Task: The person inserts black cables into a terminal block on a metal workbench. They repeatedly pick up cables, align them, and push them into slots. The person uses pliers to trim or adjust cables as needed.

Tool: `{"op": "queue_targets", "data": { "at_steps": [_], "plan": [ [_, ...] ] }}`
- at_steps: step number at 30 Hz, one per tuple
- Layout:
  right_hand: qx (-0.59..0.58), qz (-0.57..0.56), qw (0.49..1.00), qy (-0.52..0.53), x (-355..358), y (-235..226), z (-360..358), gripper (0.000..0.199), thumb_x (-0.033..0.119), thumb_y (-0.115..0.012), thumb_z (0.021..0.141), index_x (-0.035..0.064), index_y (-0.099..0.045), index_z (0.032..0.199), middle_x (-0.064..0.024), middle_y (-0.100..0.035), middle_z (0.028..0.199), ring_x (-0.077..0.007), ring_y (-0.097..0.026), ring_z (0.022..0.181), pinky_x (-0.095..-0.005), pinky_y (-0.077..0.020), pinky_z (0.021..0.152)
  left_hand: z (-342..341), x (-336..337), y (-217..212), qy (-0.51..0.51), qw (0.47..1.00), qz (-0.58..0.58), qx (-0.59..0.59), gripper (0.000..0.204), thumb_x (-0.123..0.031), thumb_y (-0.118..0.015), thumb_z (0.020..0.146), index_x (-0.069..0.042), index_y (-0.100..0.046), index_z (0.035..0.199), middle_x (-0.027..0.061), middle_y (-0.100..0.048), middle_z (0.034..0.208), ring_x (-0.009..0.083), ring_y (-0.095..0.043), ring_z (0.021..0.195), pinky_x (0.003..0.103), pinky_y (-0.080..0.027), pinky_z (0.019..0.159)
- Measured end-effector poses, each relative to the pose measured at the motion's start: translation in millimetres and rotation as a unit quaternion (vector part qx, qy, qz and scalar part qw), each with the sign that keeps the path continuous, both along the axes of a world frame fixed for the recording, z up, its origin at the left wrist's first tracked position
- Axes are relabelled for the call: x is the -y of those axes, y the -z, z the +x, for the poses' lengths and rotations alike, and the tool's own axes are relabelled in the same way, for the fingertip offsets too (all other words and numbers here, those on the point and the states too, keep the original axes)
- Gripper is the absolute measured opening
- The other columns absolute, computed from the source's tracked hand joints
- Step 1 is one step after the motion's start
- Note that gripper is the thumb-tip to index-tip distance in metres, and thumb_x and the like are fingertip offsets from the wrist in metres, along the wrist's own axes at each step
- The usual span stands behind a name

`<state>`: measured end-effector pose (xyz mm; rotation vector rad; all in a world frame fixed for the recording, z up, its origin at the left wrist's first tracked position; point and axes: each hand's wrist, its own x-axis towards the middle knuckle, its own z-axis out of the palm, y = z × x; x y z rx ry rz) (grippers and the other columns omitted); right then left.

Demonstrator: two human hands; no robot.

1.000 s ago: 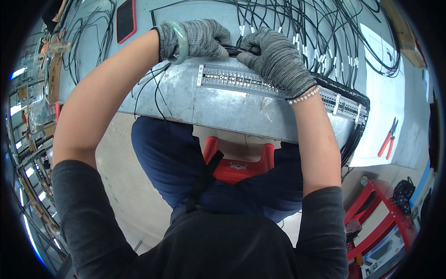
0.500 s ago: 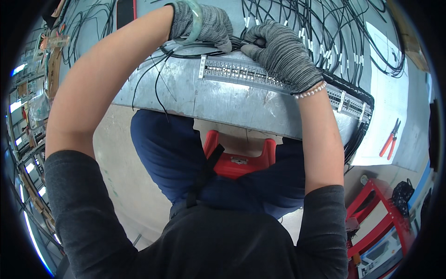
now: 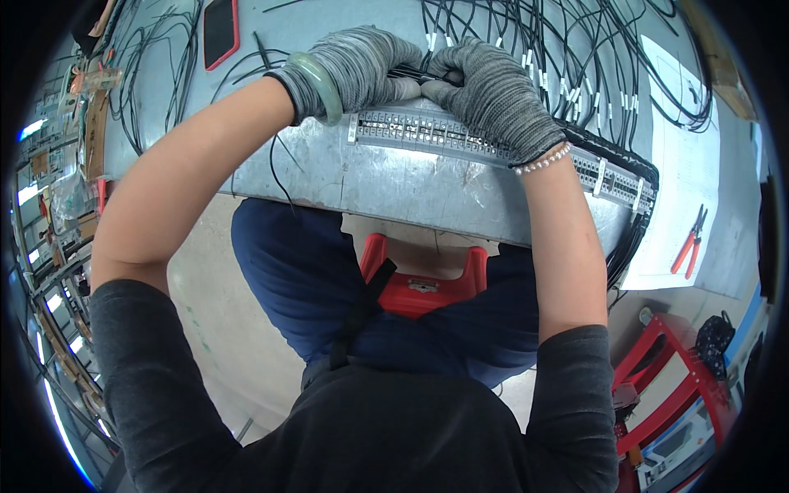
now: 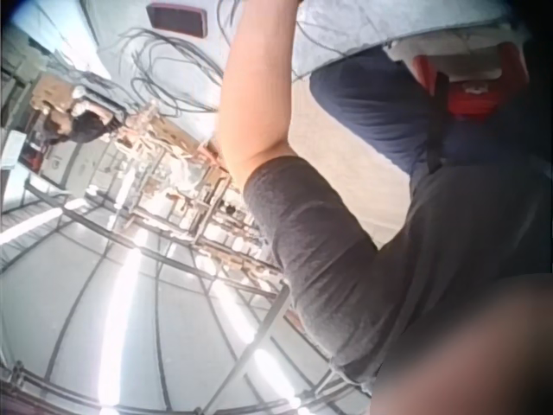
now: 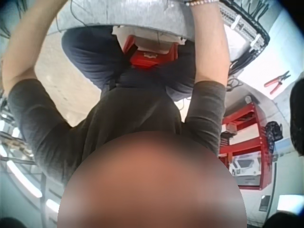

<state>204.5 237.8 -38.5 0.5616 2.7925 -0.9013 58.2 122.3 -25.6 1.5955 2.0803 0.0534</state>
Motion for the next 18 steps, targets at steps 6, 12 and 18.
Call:
{"op": "queue_targets", "data": {
  "at_steps": [6,12,18],
  "plan": [
    [0.006,-0.022,1.0,0.005,0.1,-1.7,-0.2,0.033,0.035,-0.065,0.085,0.0085,-0.068,0.105,-0.012,-0.067,0.097,-0.0245,-0.065,0.092,-0.0368,-0.0504,0.087,6.5,-11.4,4.1,0.093,0.976,-0.098,-0.171,0.027,-0.032,-0.057,0.087,-0.01,-0.067,0.099,0.0102,-0.067,0.077,0.0265,-0.066,0.072,0.039,-0.054,0.071],
    [0.03,-0.026,0.999,0.007,0.0,-5.9,1.1,0.034,0.037,-0.064,0.086,0.0091,-0.067,0.106,-0.0112,-0.068,0.094,-0.0244,-0.066,0.09,-0.0369,-0.051,0.086,1.4,-16.3,-21.5,0.098,0.988,-0.062,-0.104,0.031,-0.032,-0.06,0.086,-0.011,-0.067,0.108,0.0116,-0.067,0.079,0.0256,-0.066,0.074,0.038,-0.053,0.074],
    [0.03,-0.018,0.999,0.001,0.1,-1.1,-1.4,0.036,0.039,-0.063,0.086,0.0083,-0.068,0.105,-0.0118,-0.068,0.093,-0.0252,-0.066,0.09,-0.0383,-0.0511,0.086,-4.6,-18.2,-14.2,0.228,0.932,0.032,-0.28,0.026,-0.027,-0.059,0.086,-0.009,-0.067,0.102,0.0126,-0.066,0.08,0.0254,-0.064,0.077,0.038,-0.051,0.074]
  ]
}}
